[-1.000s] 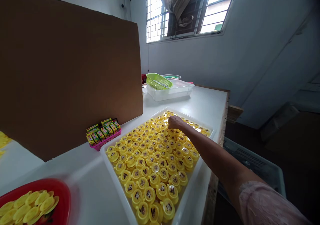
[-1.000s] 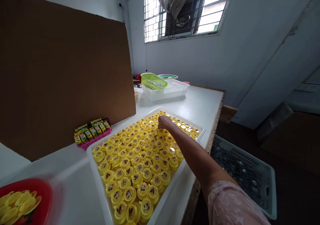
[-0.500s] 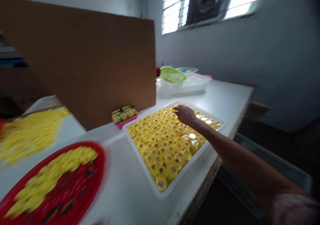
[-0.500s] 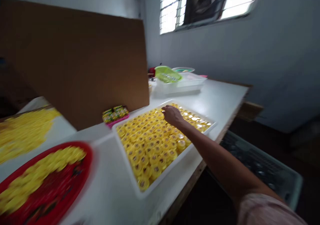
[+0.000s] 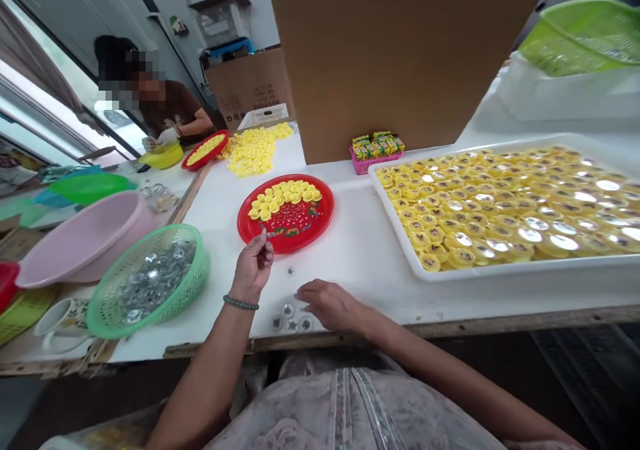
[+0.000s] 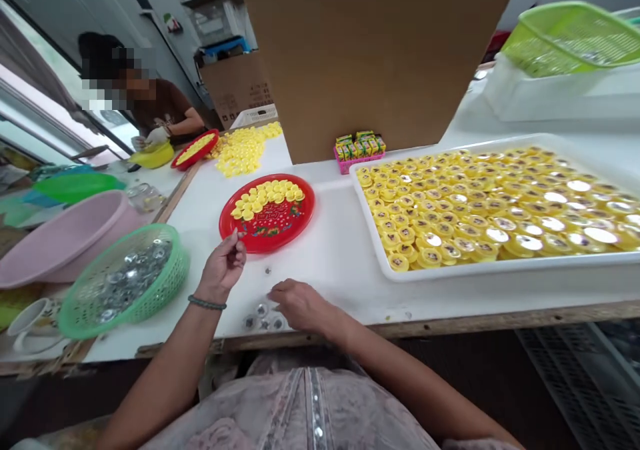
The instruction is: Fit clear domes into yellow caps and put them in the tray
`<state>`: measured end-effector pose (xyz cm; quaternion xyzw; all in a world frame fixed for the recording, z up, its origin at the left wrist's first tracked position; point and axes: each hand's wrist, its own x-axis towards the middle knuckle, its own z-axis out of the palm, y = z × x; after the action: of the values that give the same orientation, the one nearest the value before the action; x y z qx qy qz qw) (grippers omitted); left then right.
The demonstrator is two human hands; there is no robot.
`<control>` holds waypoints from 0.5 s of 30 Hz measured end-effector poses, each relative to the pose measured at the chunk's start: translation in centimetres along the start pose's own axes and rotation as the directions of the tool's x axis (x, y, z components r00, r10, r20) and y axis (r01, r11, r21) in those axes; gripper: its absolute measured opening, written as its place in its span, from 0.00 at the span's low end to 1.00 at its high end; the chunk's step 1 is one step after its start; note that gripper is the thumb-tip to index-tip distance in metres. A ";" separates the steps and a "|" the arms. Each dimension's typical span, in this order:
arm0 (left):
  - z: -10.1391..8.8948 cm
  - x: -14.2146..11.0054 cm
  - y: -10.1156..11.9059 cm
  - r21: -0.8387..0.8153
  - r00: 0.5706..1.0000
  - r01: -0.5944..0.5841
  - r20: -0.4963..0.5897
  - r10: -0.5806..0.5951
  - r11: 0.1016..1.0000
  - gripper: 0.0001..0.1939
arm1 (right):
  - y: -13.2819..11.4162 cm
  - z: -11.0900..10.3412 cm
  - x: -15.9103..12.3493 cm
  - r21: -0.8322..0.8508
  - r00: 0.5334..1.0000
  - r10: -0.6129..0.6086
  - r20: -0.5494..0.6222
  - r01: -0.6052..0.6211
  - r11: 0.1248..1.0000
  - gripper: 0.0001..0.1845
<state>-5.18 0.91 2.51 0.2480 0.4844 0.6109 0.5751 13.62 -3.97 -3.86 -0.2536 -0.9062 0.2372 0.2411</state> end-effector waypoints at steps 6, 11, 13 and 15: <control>-4.9 -4.8 -2.1 0.856 0.950 -0.265 0.154 0.271 0.443 0.07 | -1.0 2.1 0.5 -0.064 0.989 -0.072 0.132 0.081 0.995 0.12; -6.7 -8.0 -5.4 0.913 0.920 -0.391 0.383 0.081 0.120 0.16 | 0.1 2.5 -0.2 -0.056 0.999 0.018 0.045 -0.015 0.998 0.07; -6.5 -8.0 -5.8 0.911 0.911 -0.408 0.401 0.098 0.067 0.16 | 0.1 2.6 -0.2 -0.051 0.999 0.047 -0.007 -0.048 0.998 0.08; -5.9 -7.6 -5.9 0.917 0.903 -0.399 0.389 0.181 0.021 0.16 | -0.1 2.6 -0.3 -0.043 0.994 0.067 -0.091 -0.071 0.997 0.10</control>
<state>-5.87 -8.86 -3.16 0.7096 0.6550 0.2067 0.1571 12.35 -5.02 -5.92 -0.3009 -0.8905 0.2127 0.2670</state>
